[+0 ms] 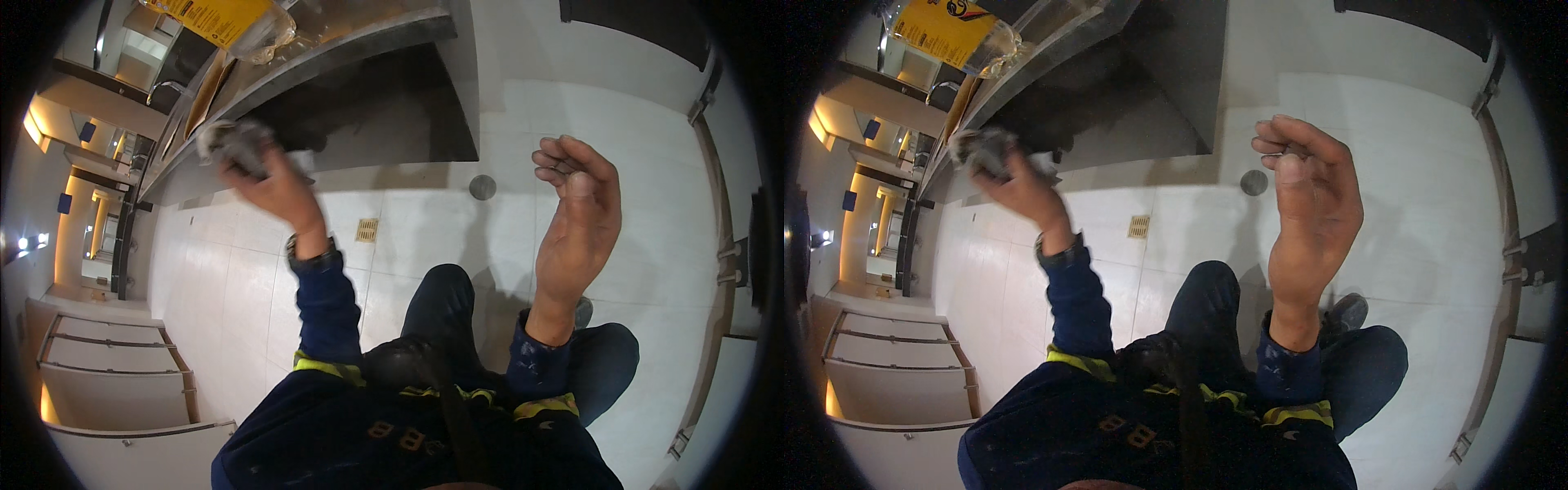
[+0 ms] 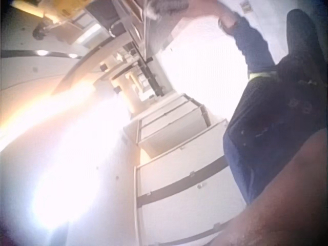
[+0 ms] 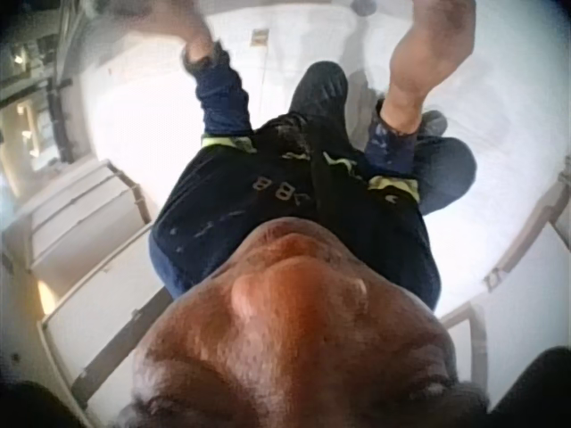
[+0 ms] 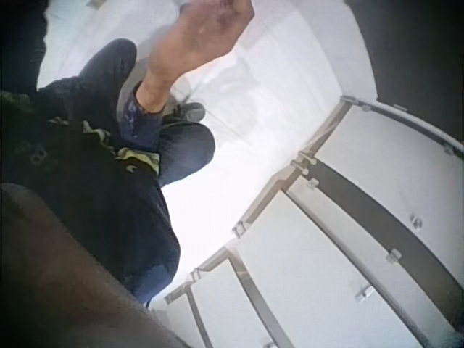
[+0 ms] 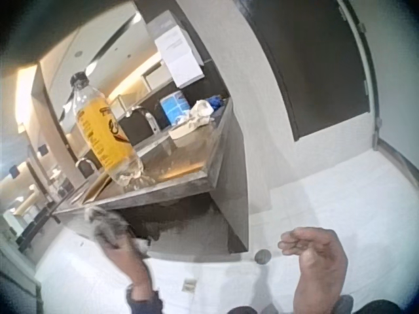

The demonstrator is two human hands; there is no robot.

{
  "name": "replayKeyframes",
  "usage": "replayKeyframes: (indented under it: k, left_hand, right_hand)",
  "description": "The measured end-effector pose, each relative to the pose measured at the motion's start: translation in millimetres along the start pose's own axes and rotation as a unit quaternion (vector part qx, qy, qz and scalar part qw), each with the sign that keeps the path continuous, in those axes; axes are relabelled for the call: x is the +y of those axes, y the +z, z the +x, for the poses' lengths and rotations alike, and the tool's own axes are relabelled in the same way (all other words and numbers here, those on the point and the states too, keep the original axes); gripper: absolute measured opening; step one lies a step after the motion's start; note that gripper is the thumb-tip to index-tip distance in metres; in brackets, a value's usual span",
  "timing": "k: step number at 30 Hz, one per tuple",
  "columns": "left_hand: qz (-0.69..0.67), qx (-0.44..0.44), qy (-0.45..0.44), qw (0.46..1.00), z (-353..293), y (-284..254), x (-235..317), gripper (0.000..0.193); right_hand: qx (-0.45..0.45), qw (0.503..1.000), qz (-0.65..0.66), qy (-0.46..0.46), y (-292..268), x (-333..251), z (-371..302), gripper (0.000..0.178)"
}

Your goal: The person kneels on the floor and scrubs the interior of a stainless steel sink using a yellow abrasive pad. They then pour liquid from a bottle onto a white cloth and wipe the sink surface with it.

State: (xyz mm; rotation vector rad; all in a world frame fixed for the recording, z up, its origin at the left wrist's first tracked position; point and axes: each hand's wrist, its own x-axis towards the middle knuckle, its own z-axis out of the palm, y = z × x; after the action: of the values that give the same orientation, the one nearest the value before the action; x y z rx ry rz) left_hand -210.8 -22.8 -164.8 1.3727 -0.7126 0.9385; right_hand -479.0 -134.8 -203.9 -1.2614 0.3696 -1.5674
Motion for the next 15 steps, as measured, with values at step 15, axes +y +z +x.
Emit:
replayKeyframes:
  k: [15]
  left_hand:
    - [-0.089, -0.252, 0.301, 0.916, -35.7, 59.0, 101.7, 0.061]
  right_hand:
    - [-0.013, 0.998, 0.058, -0.009, 3.5, 4.5, 1.0, 0.026]
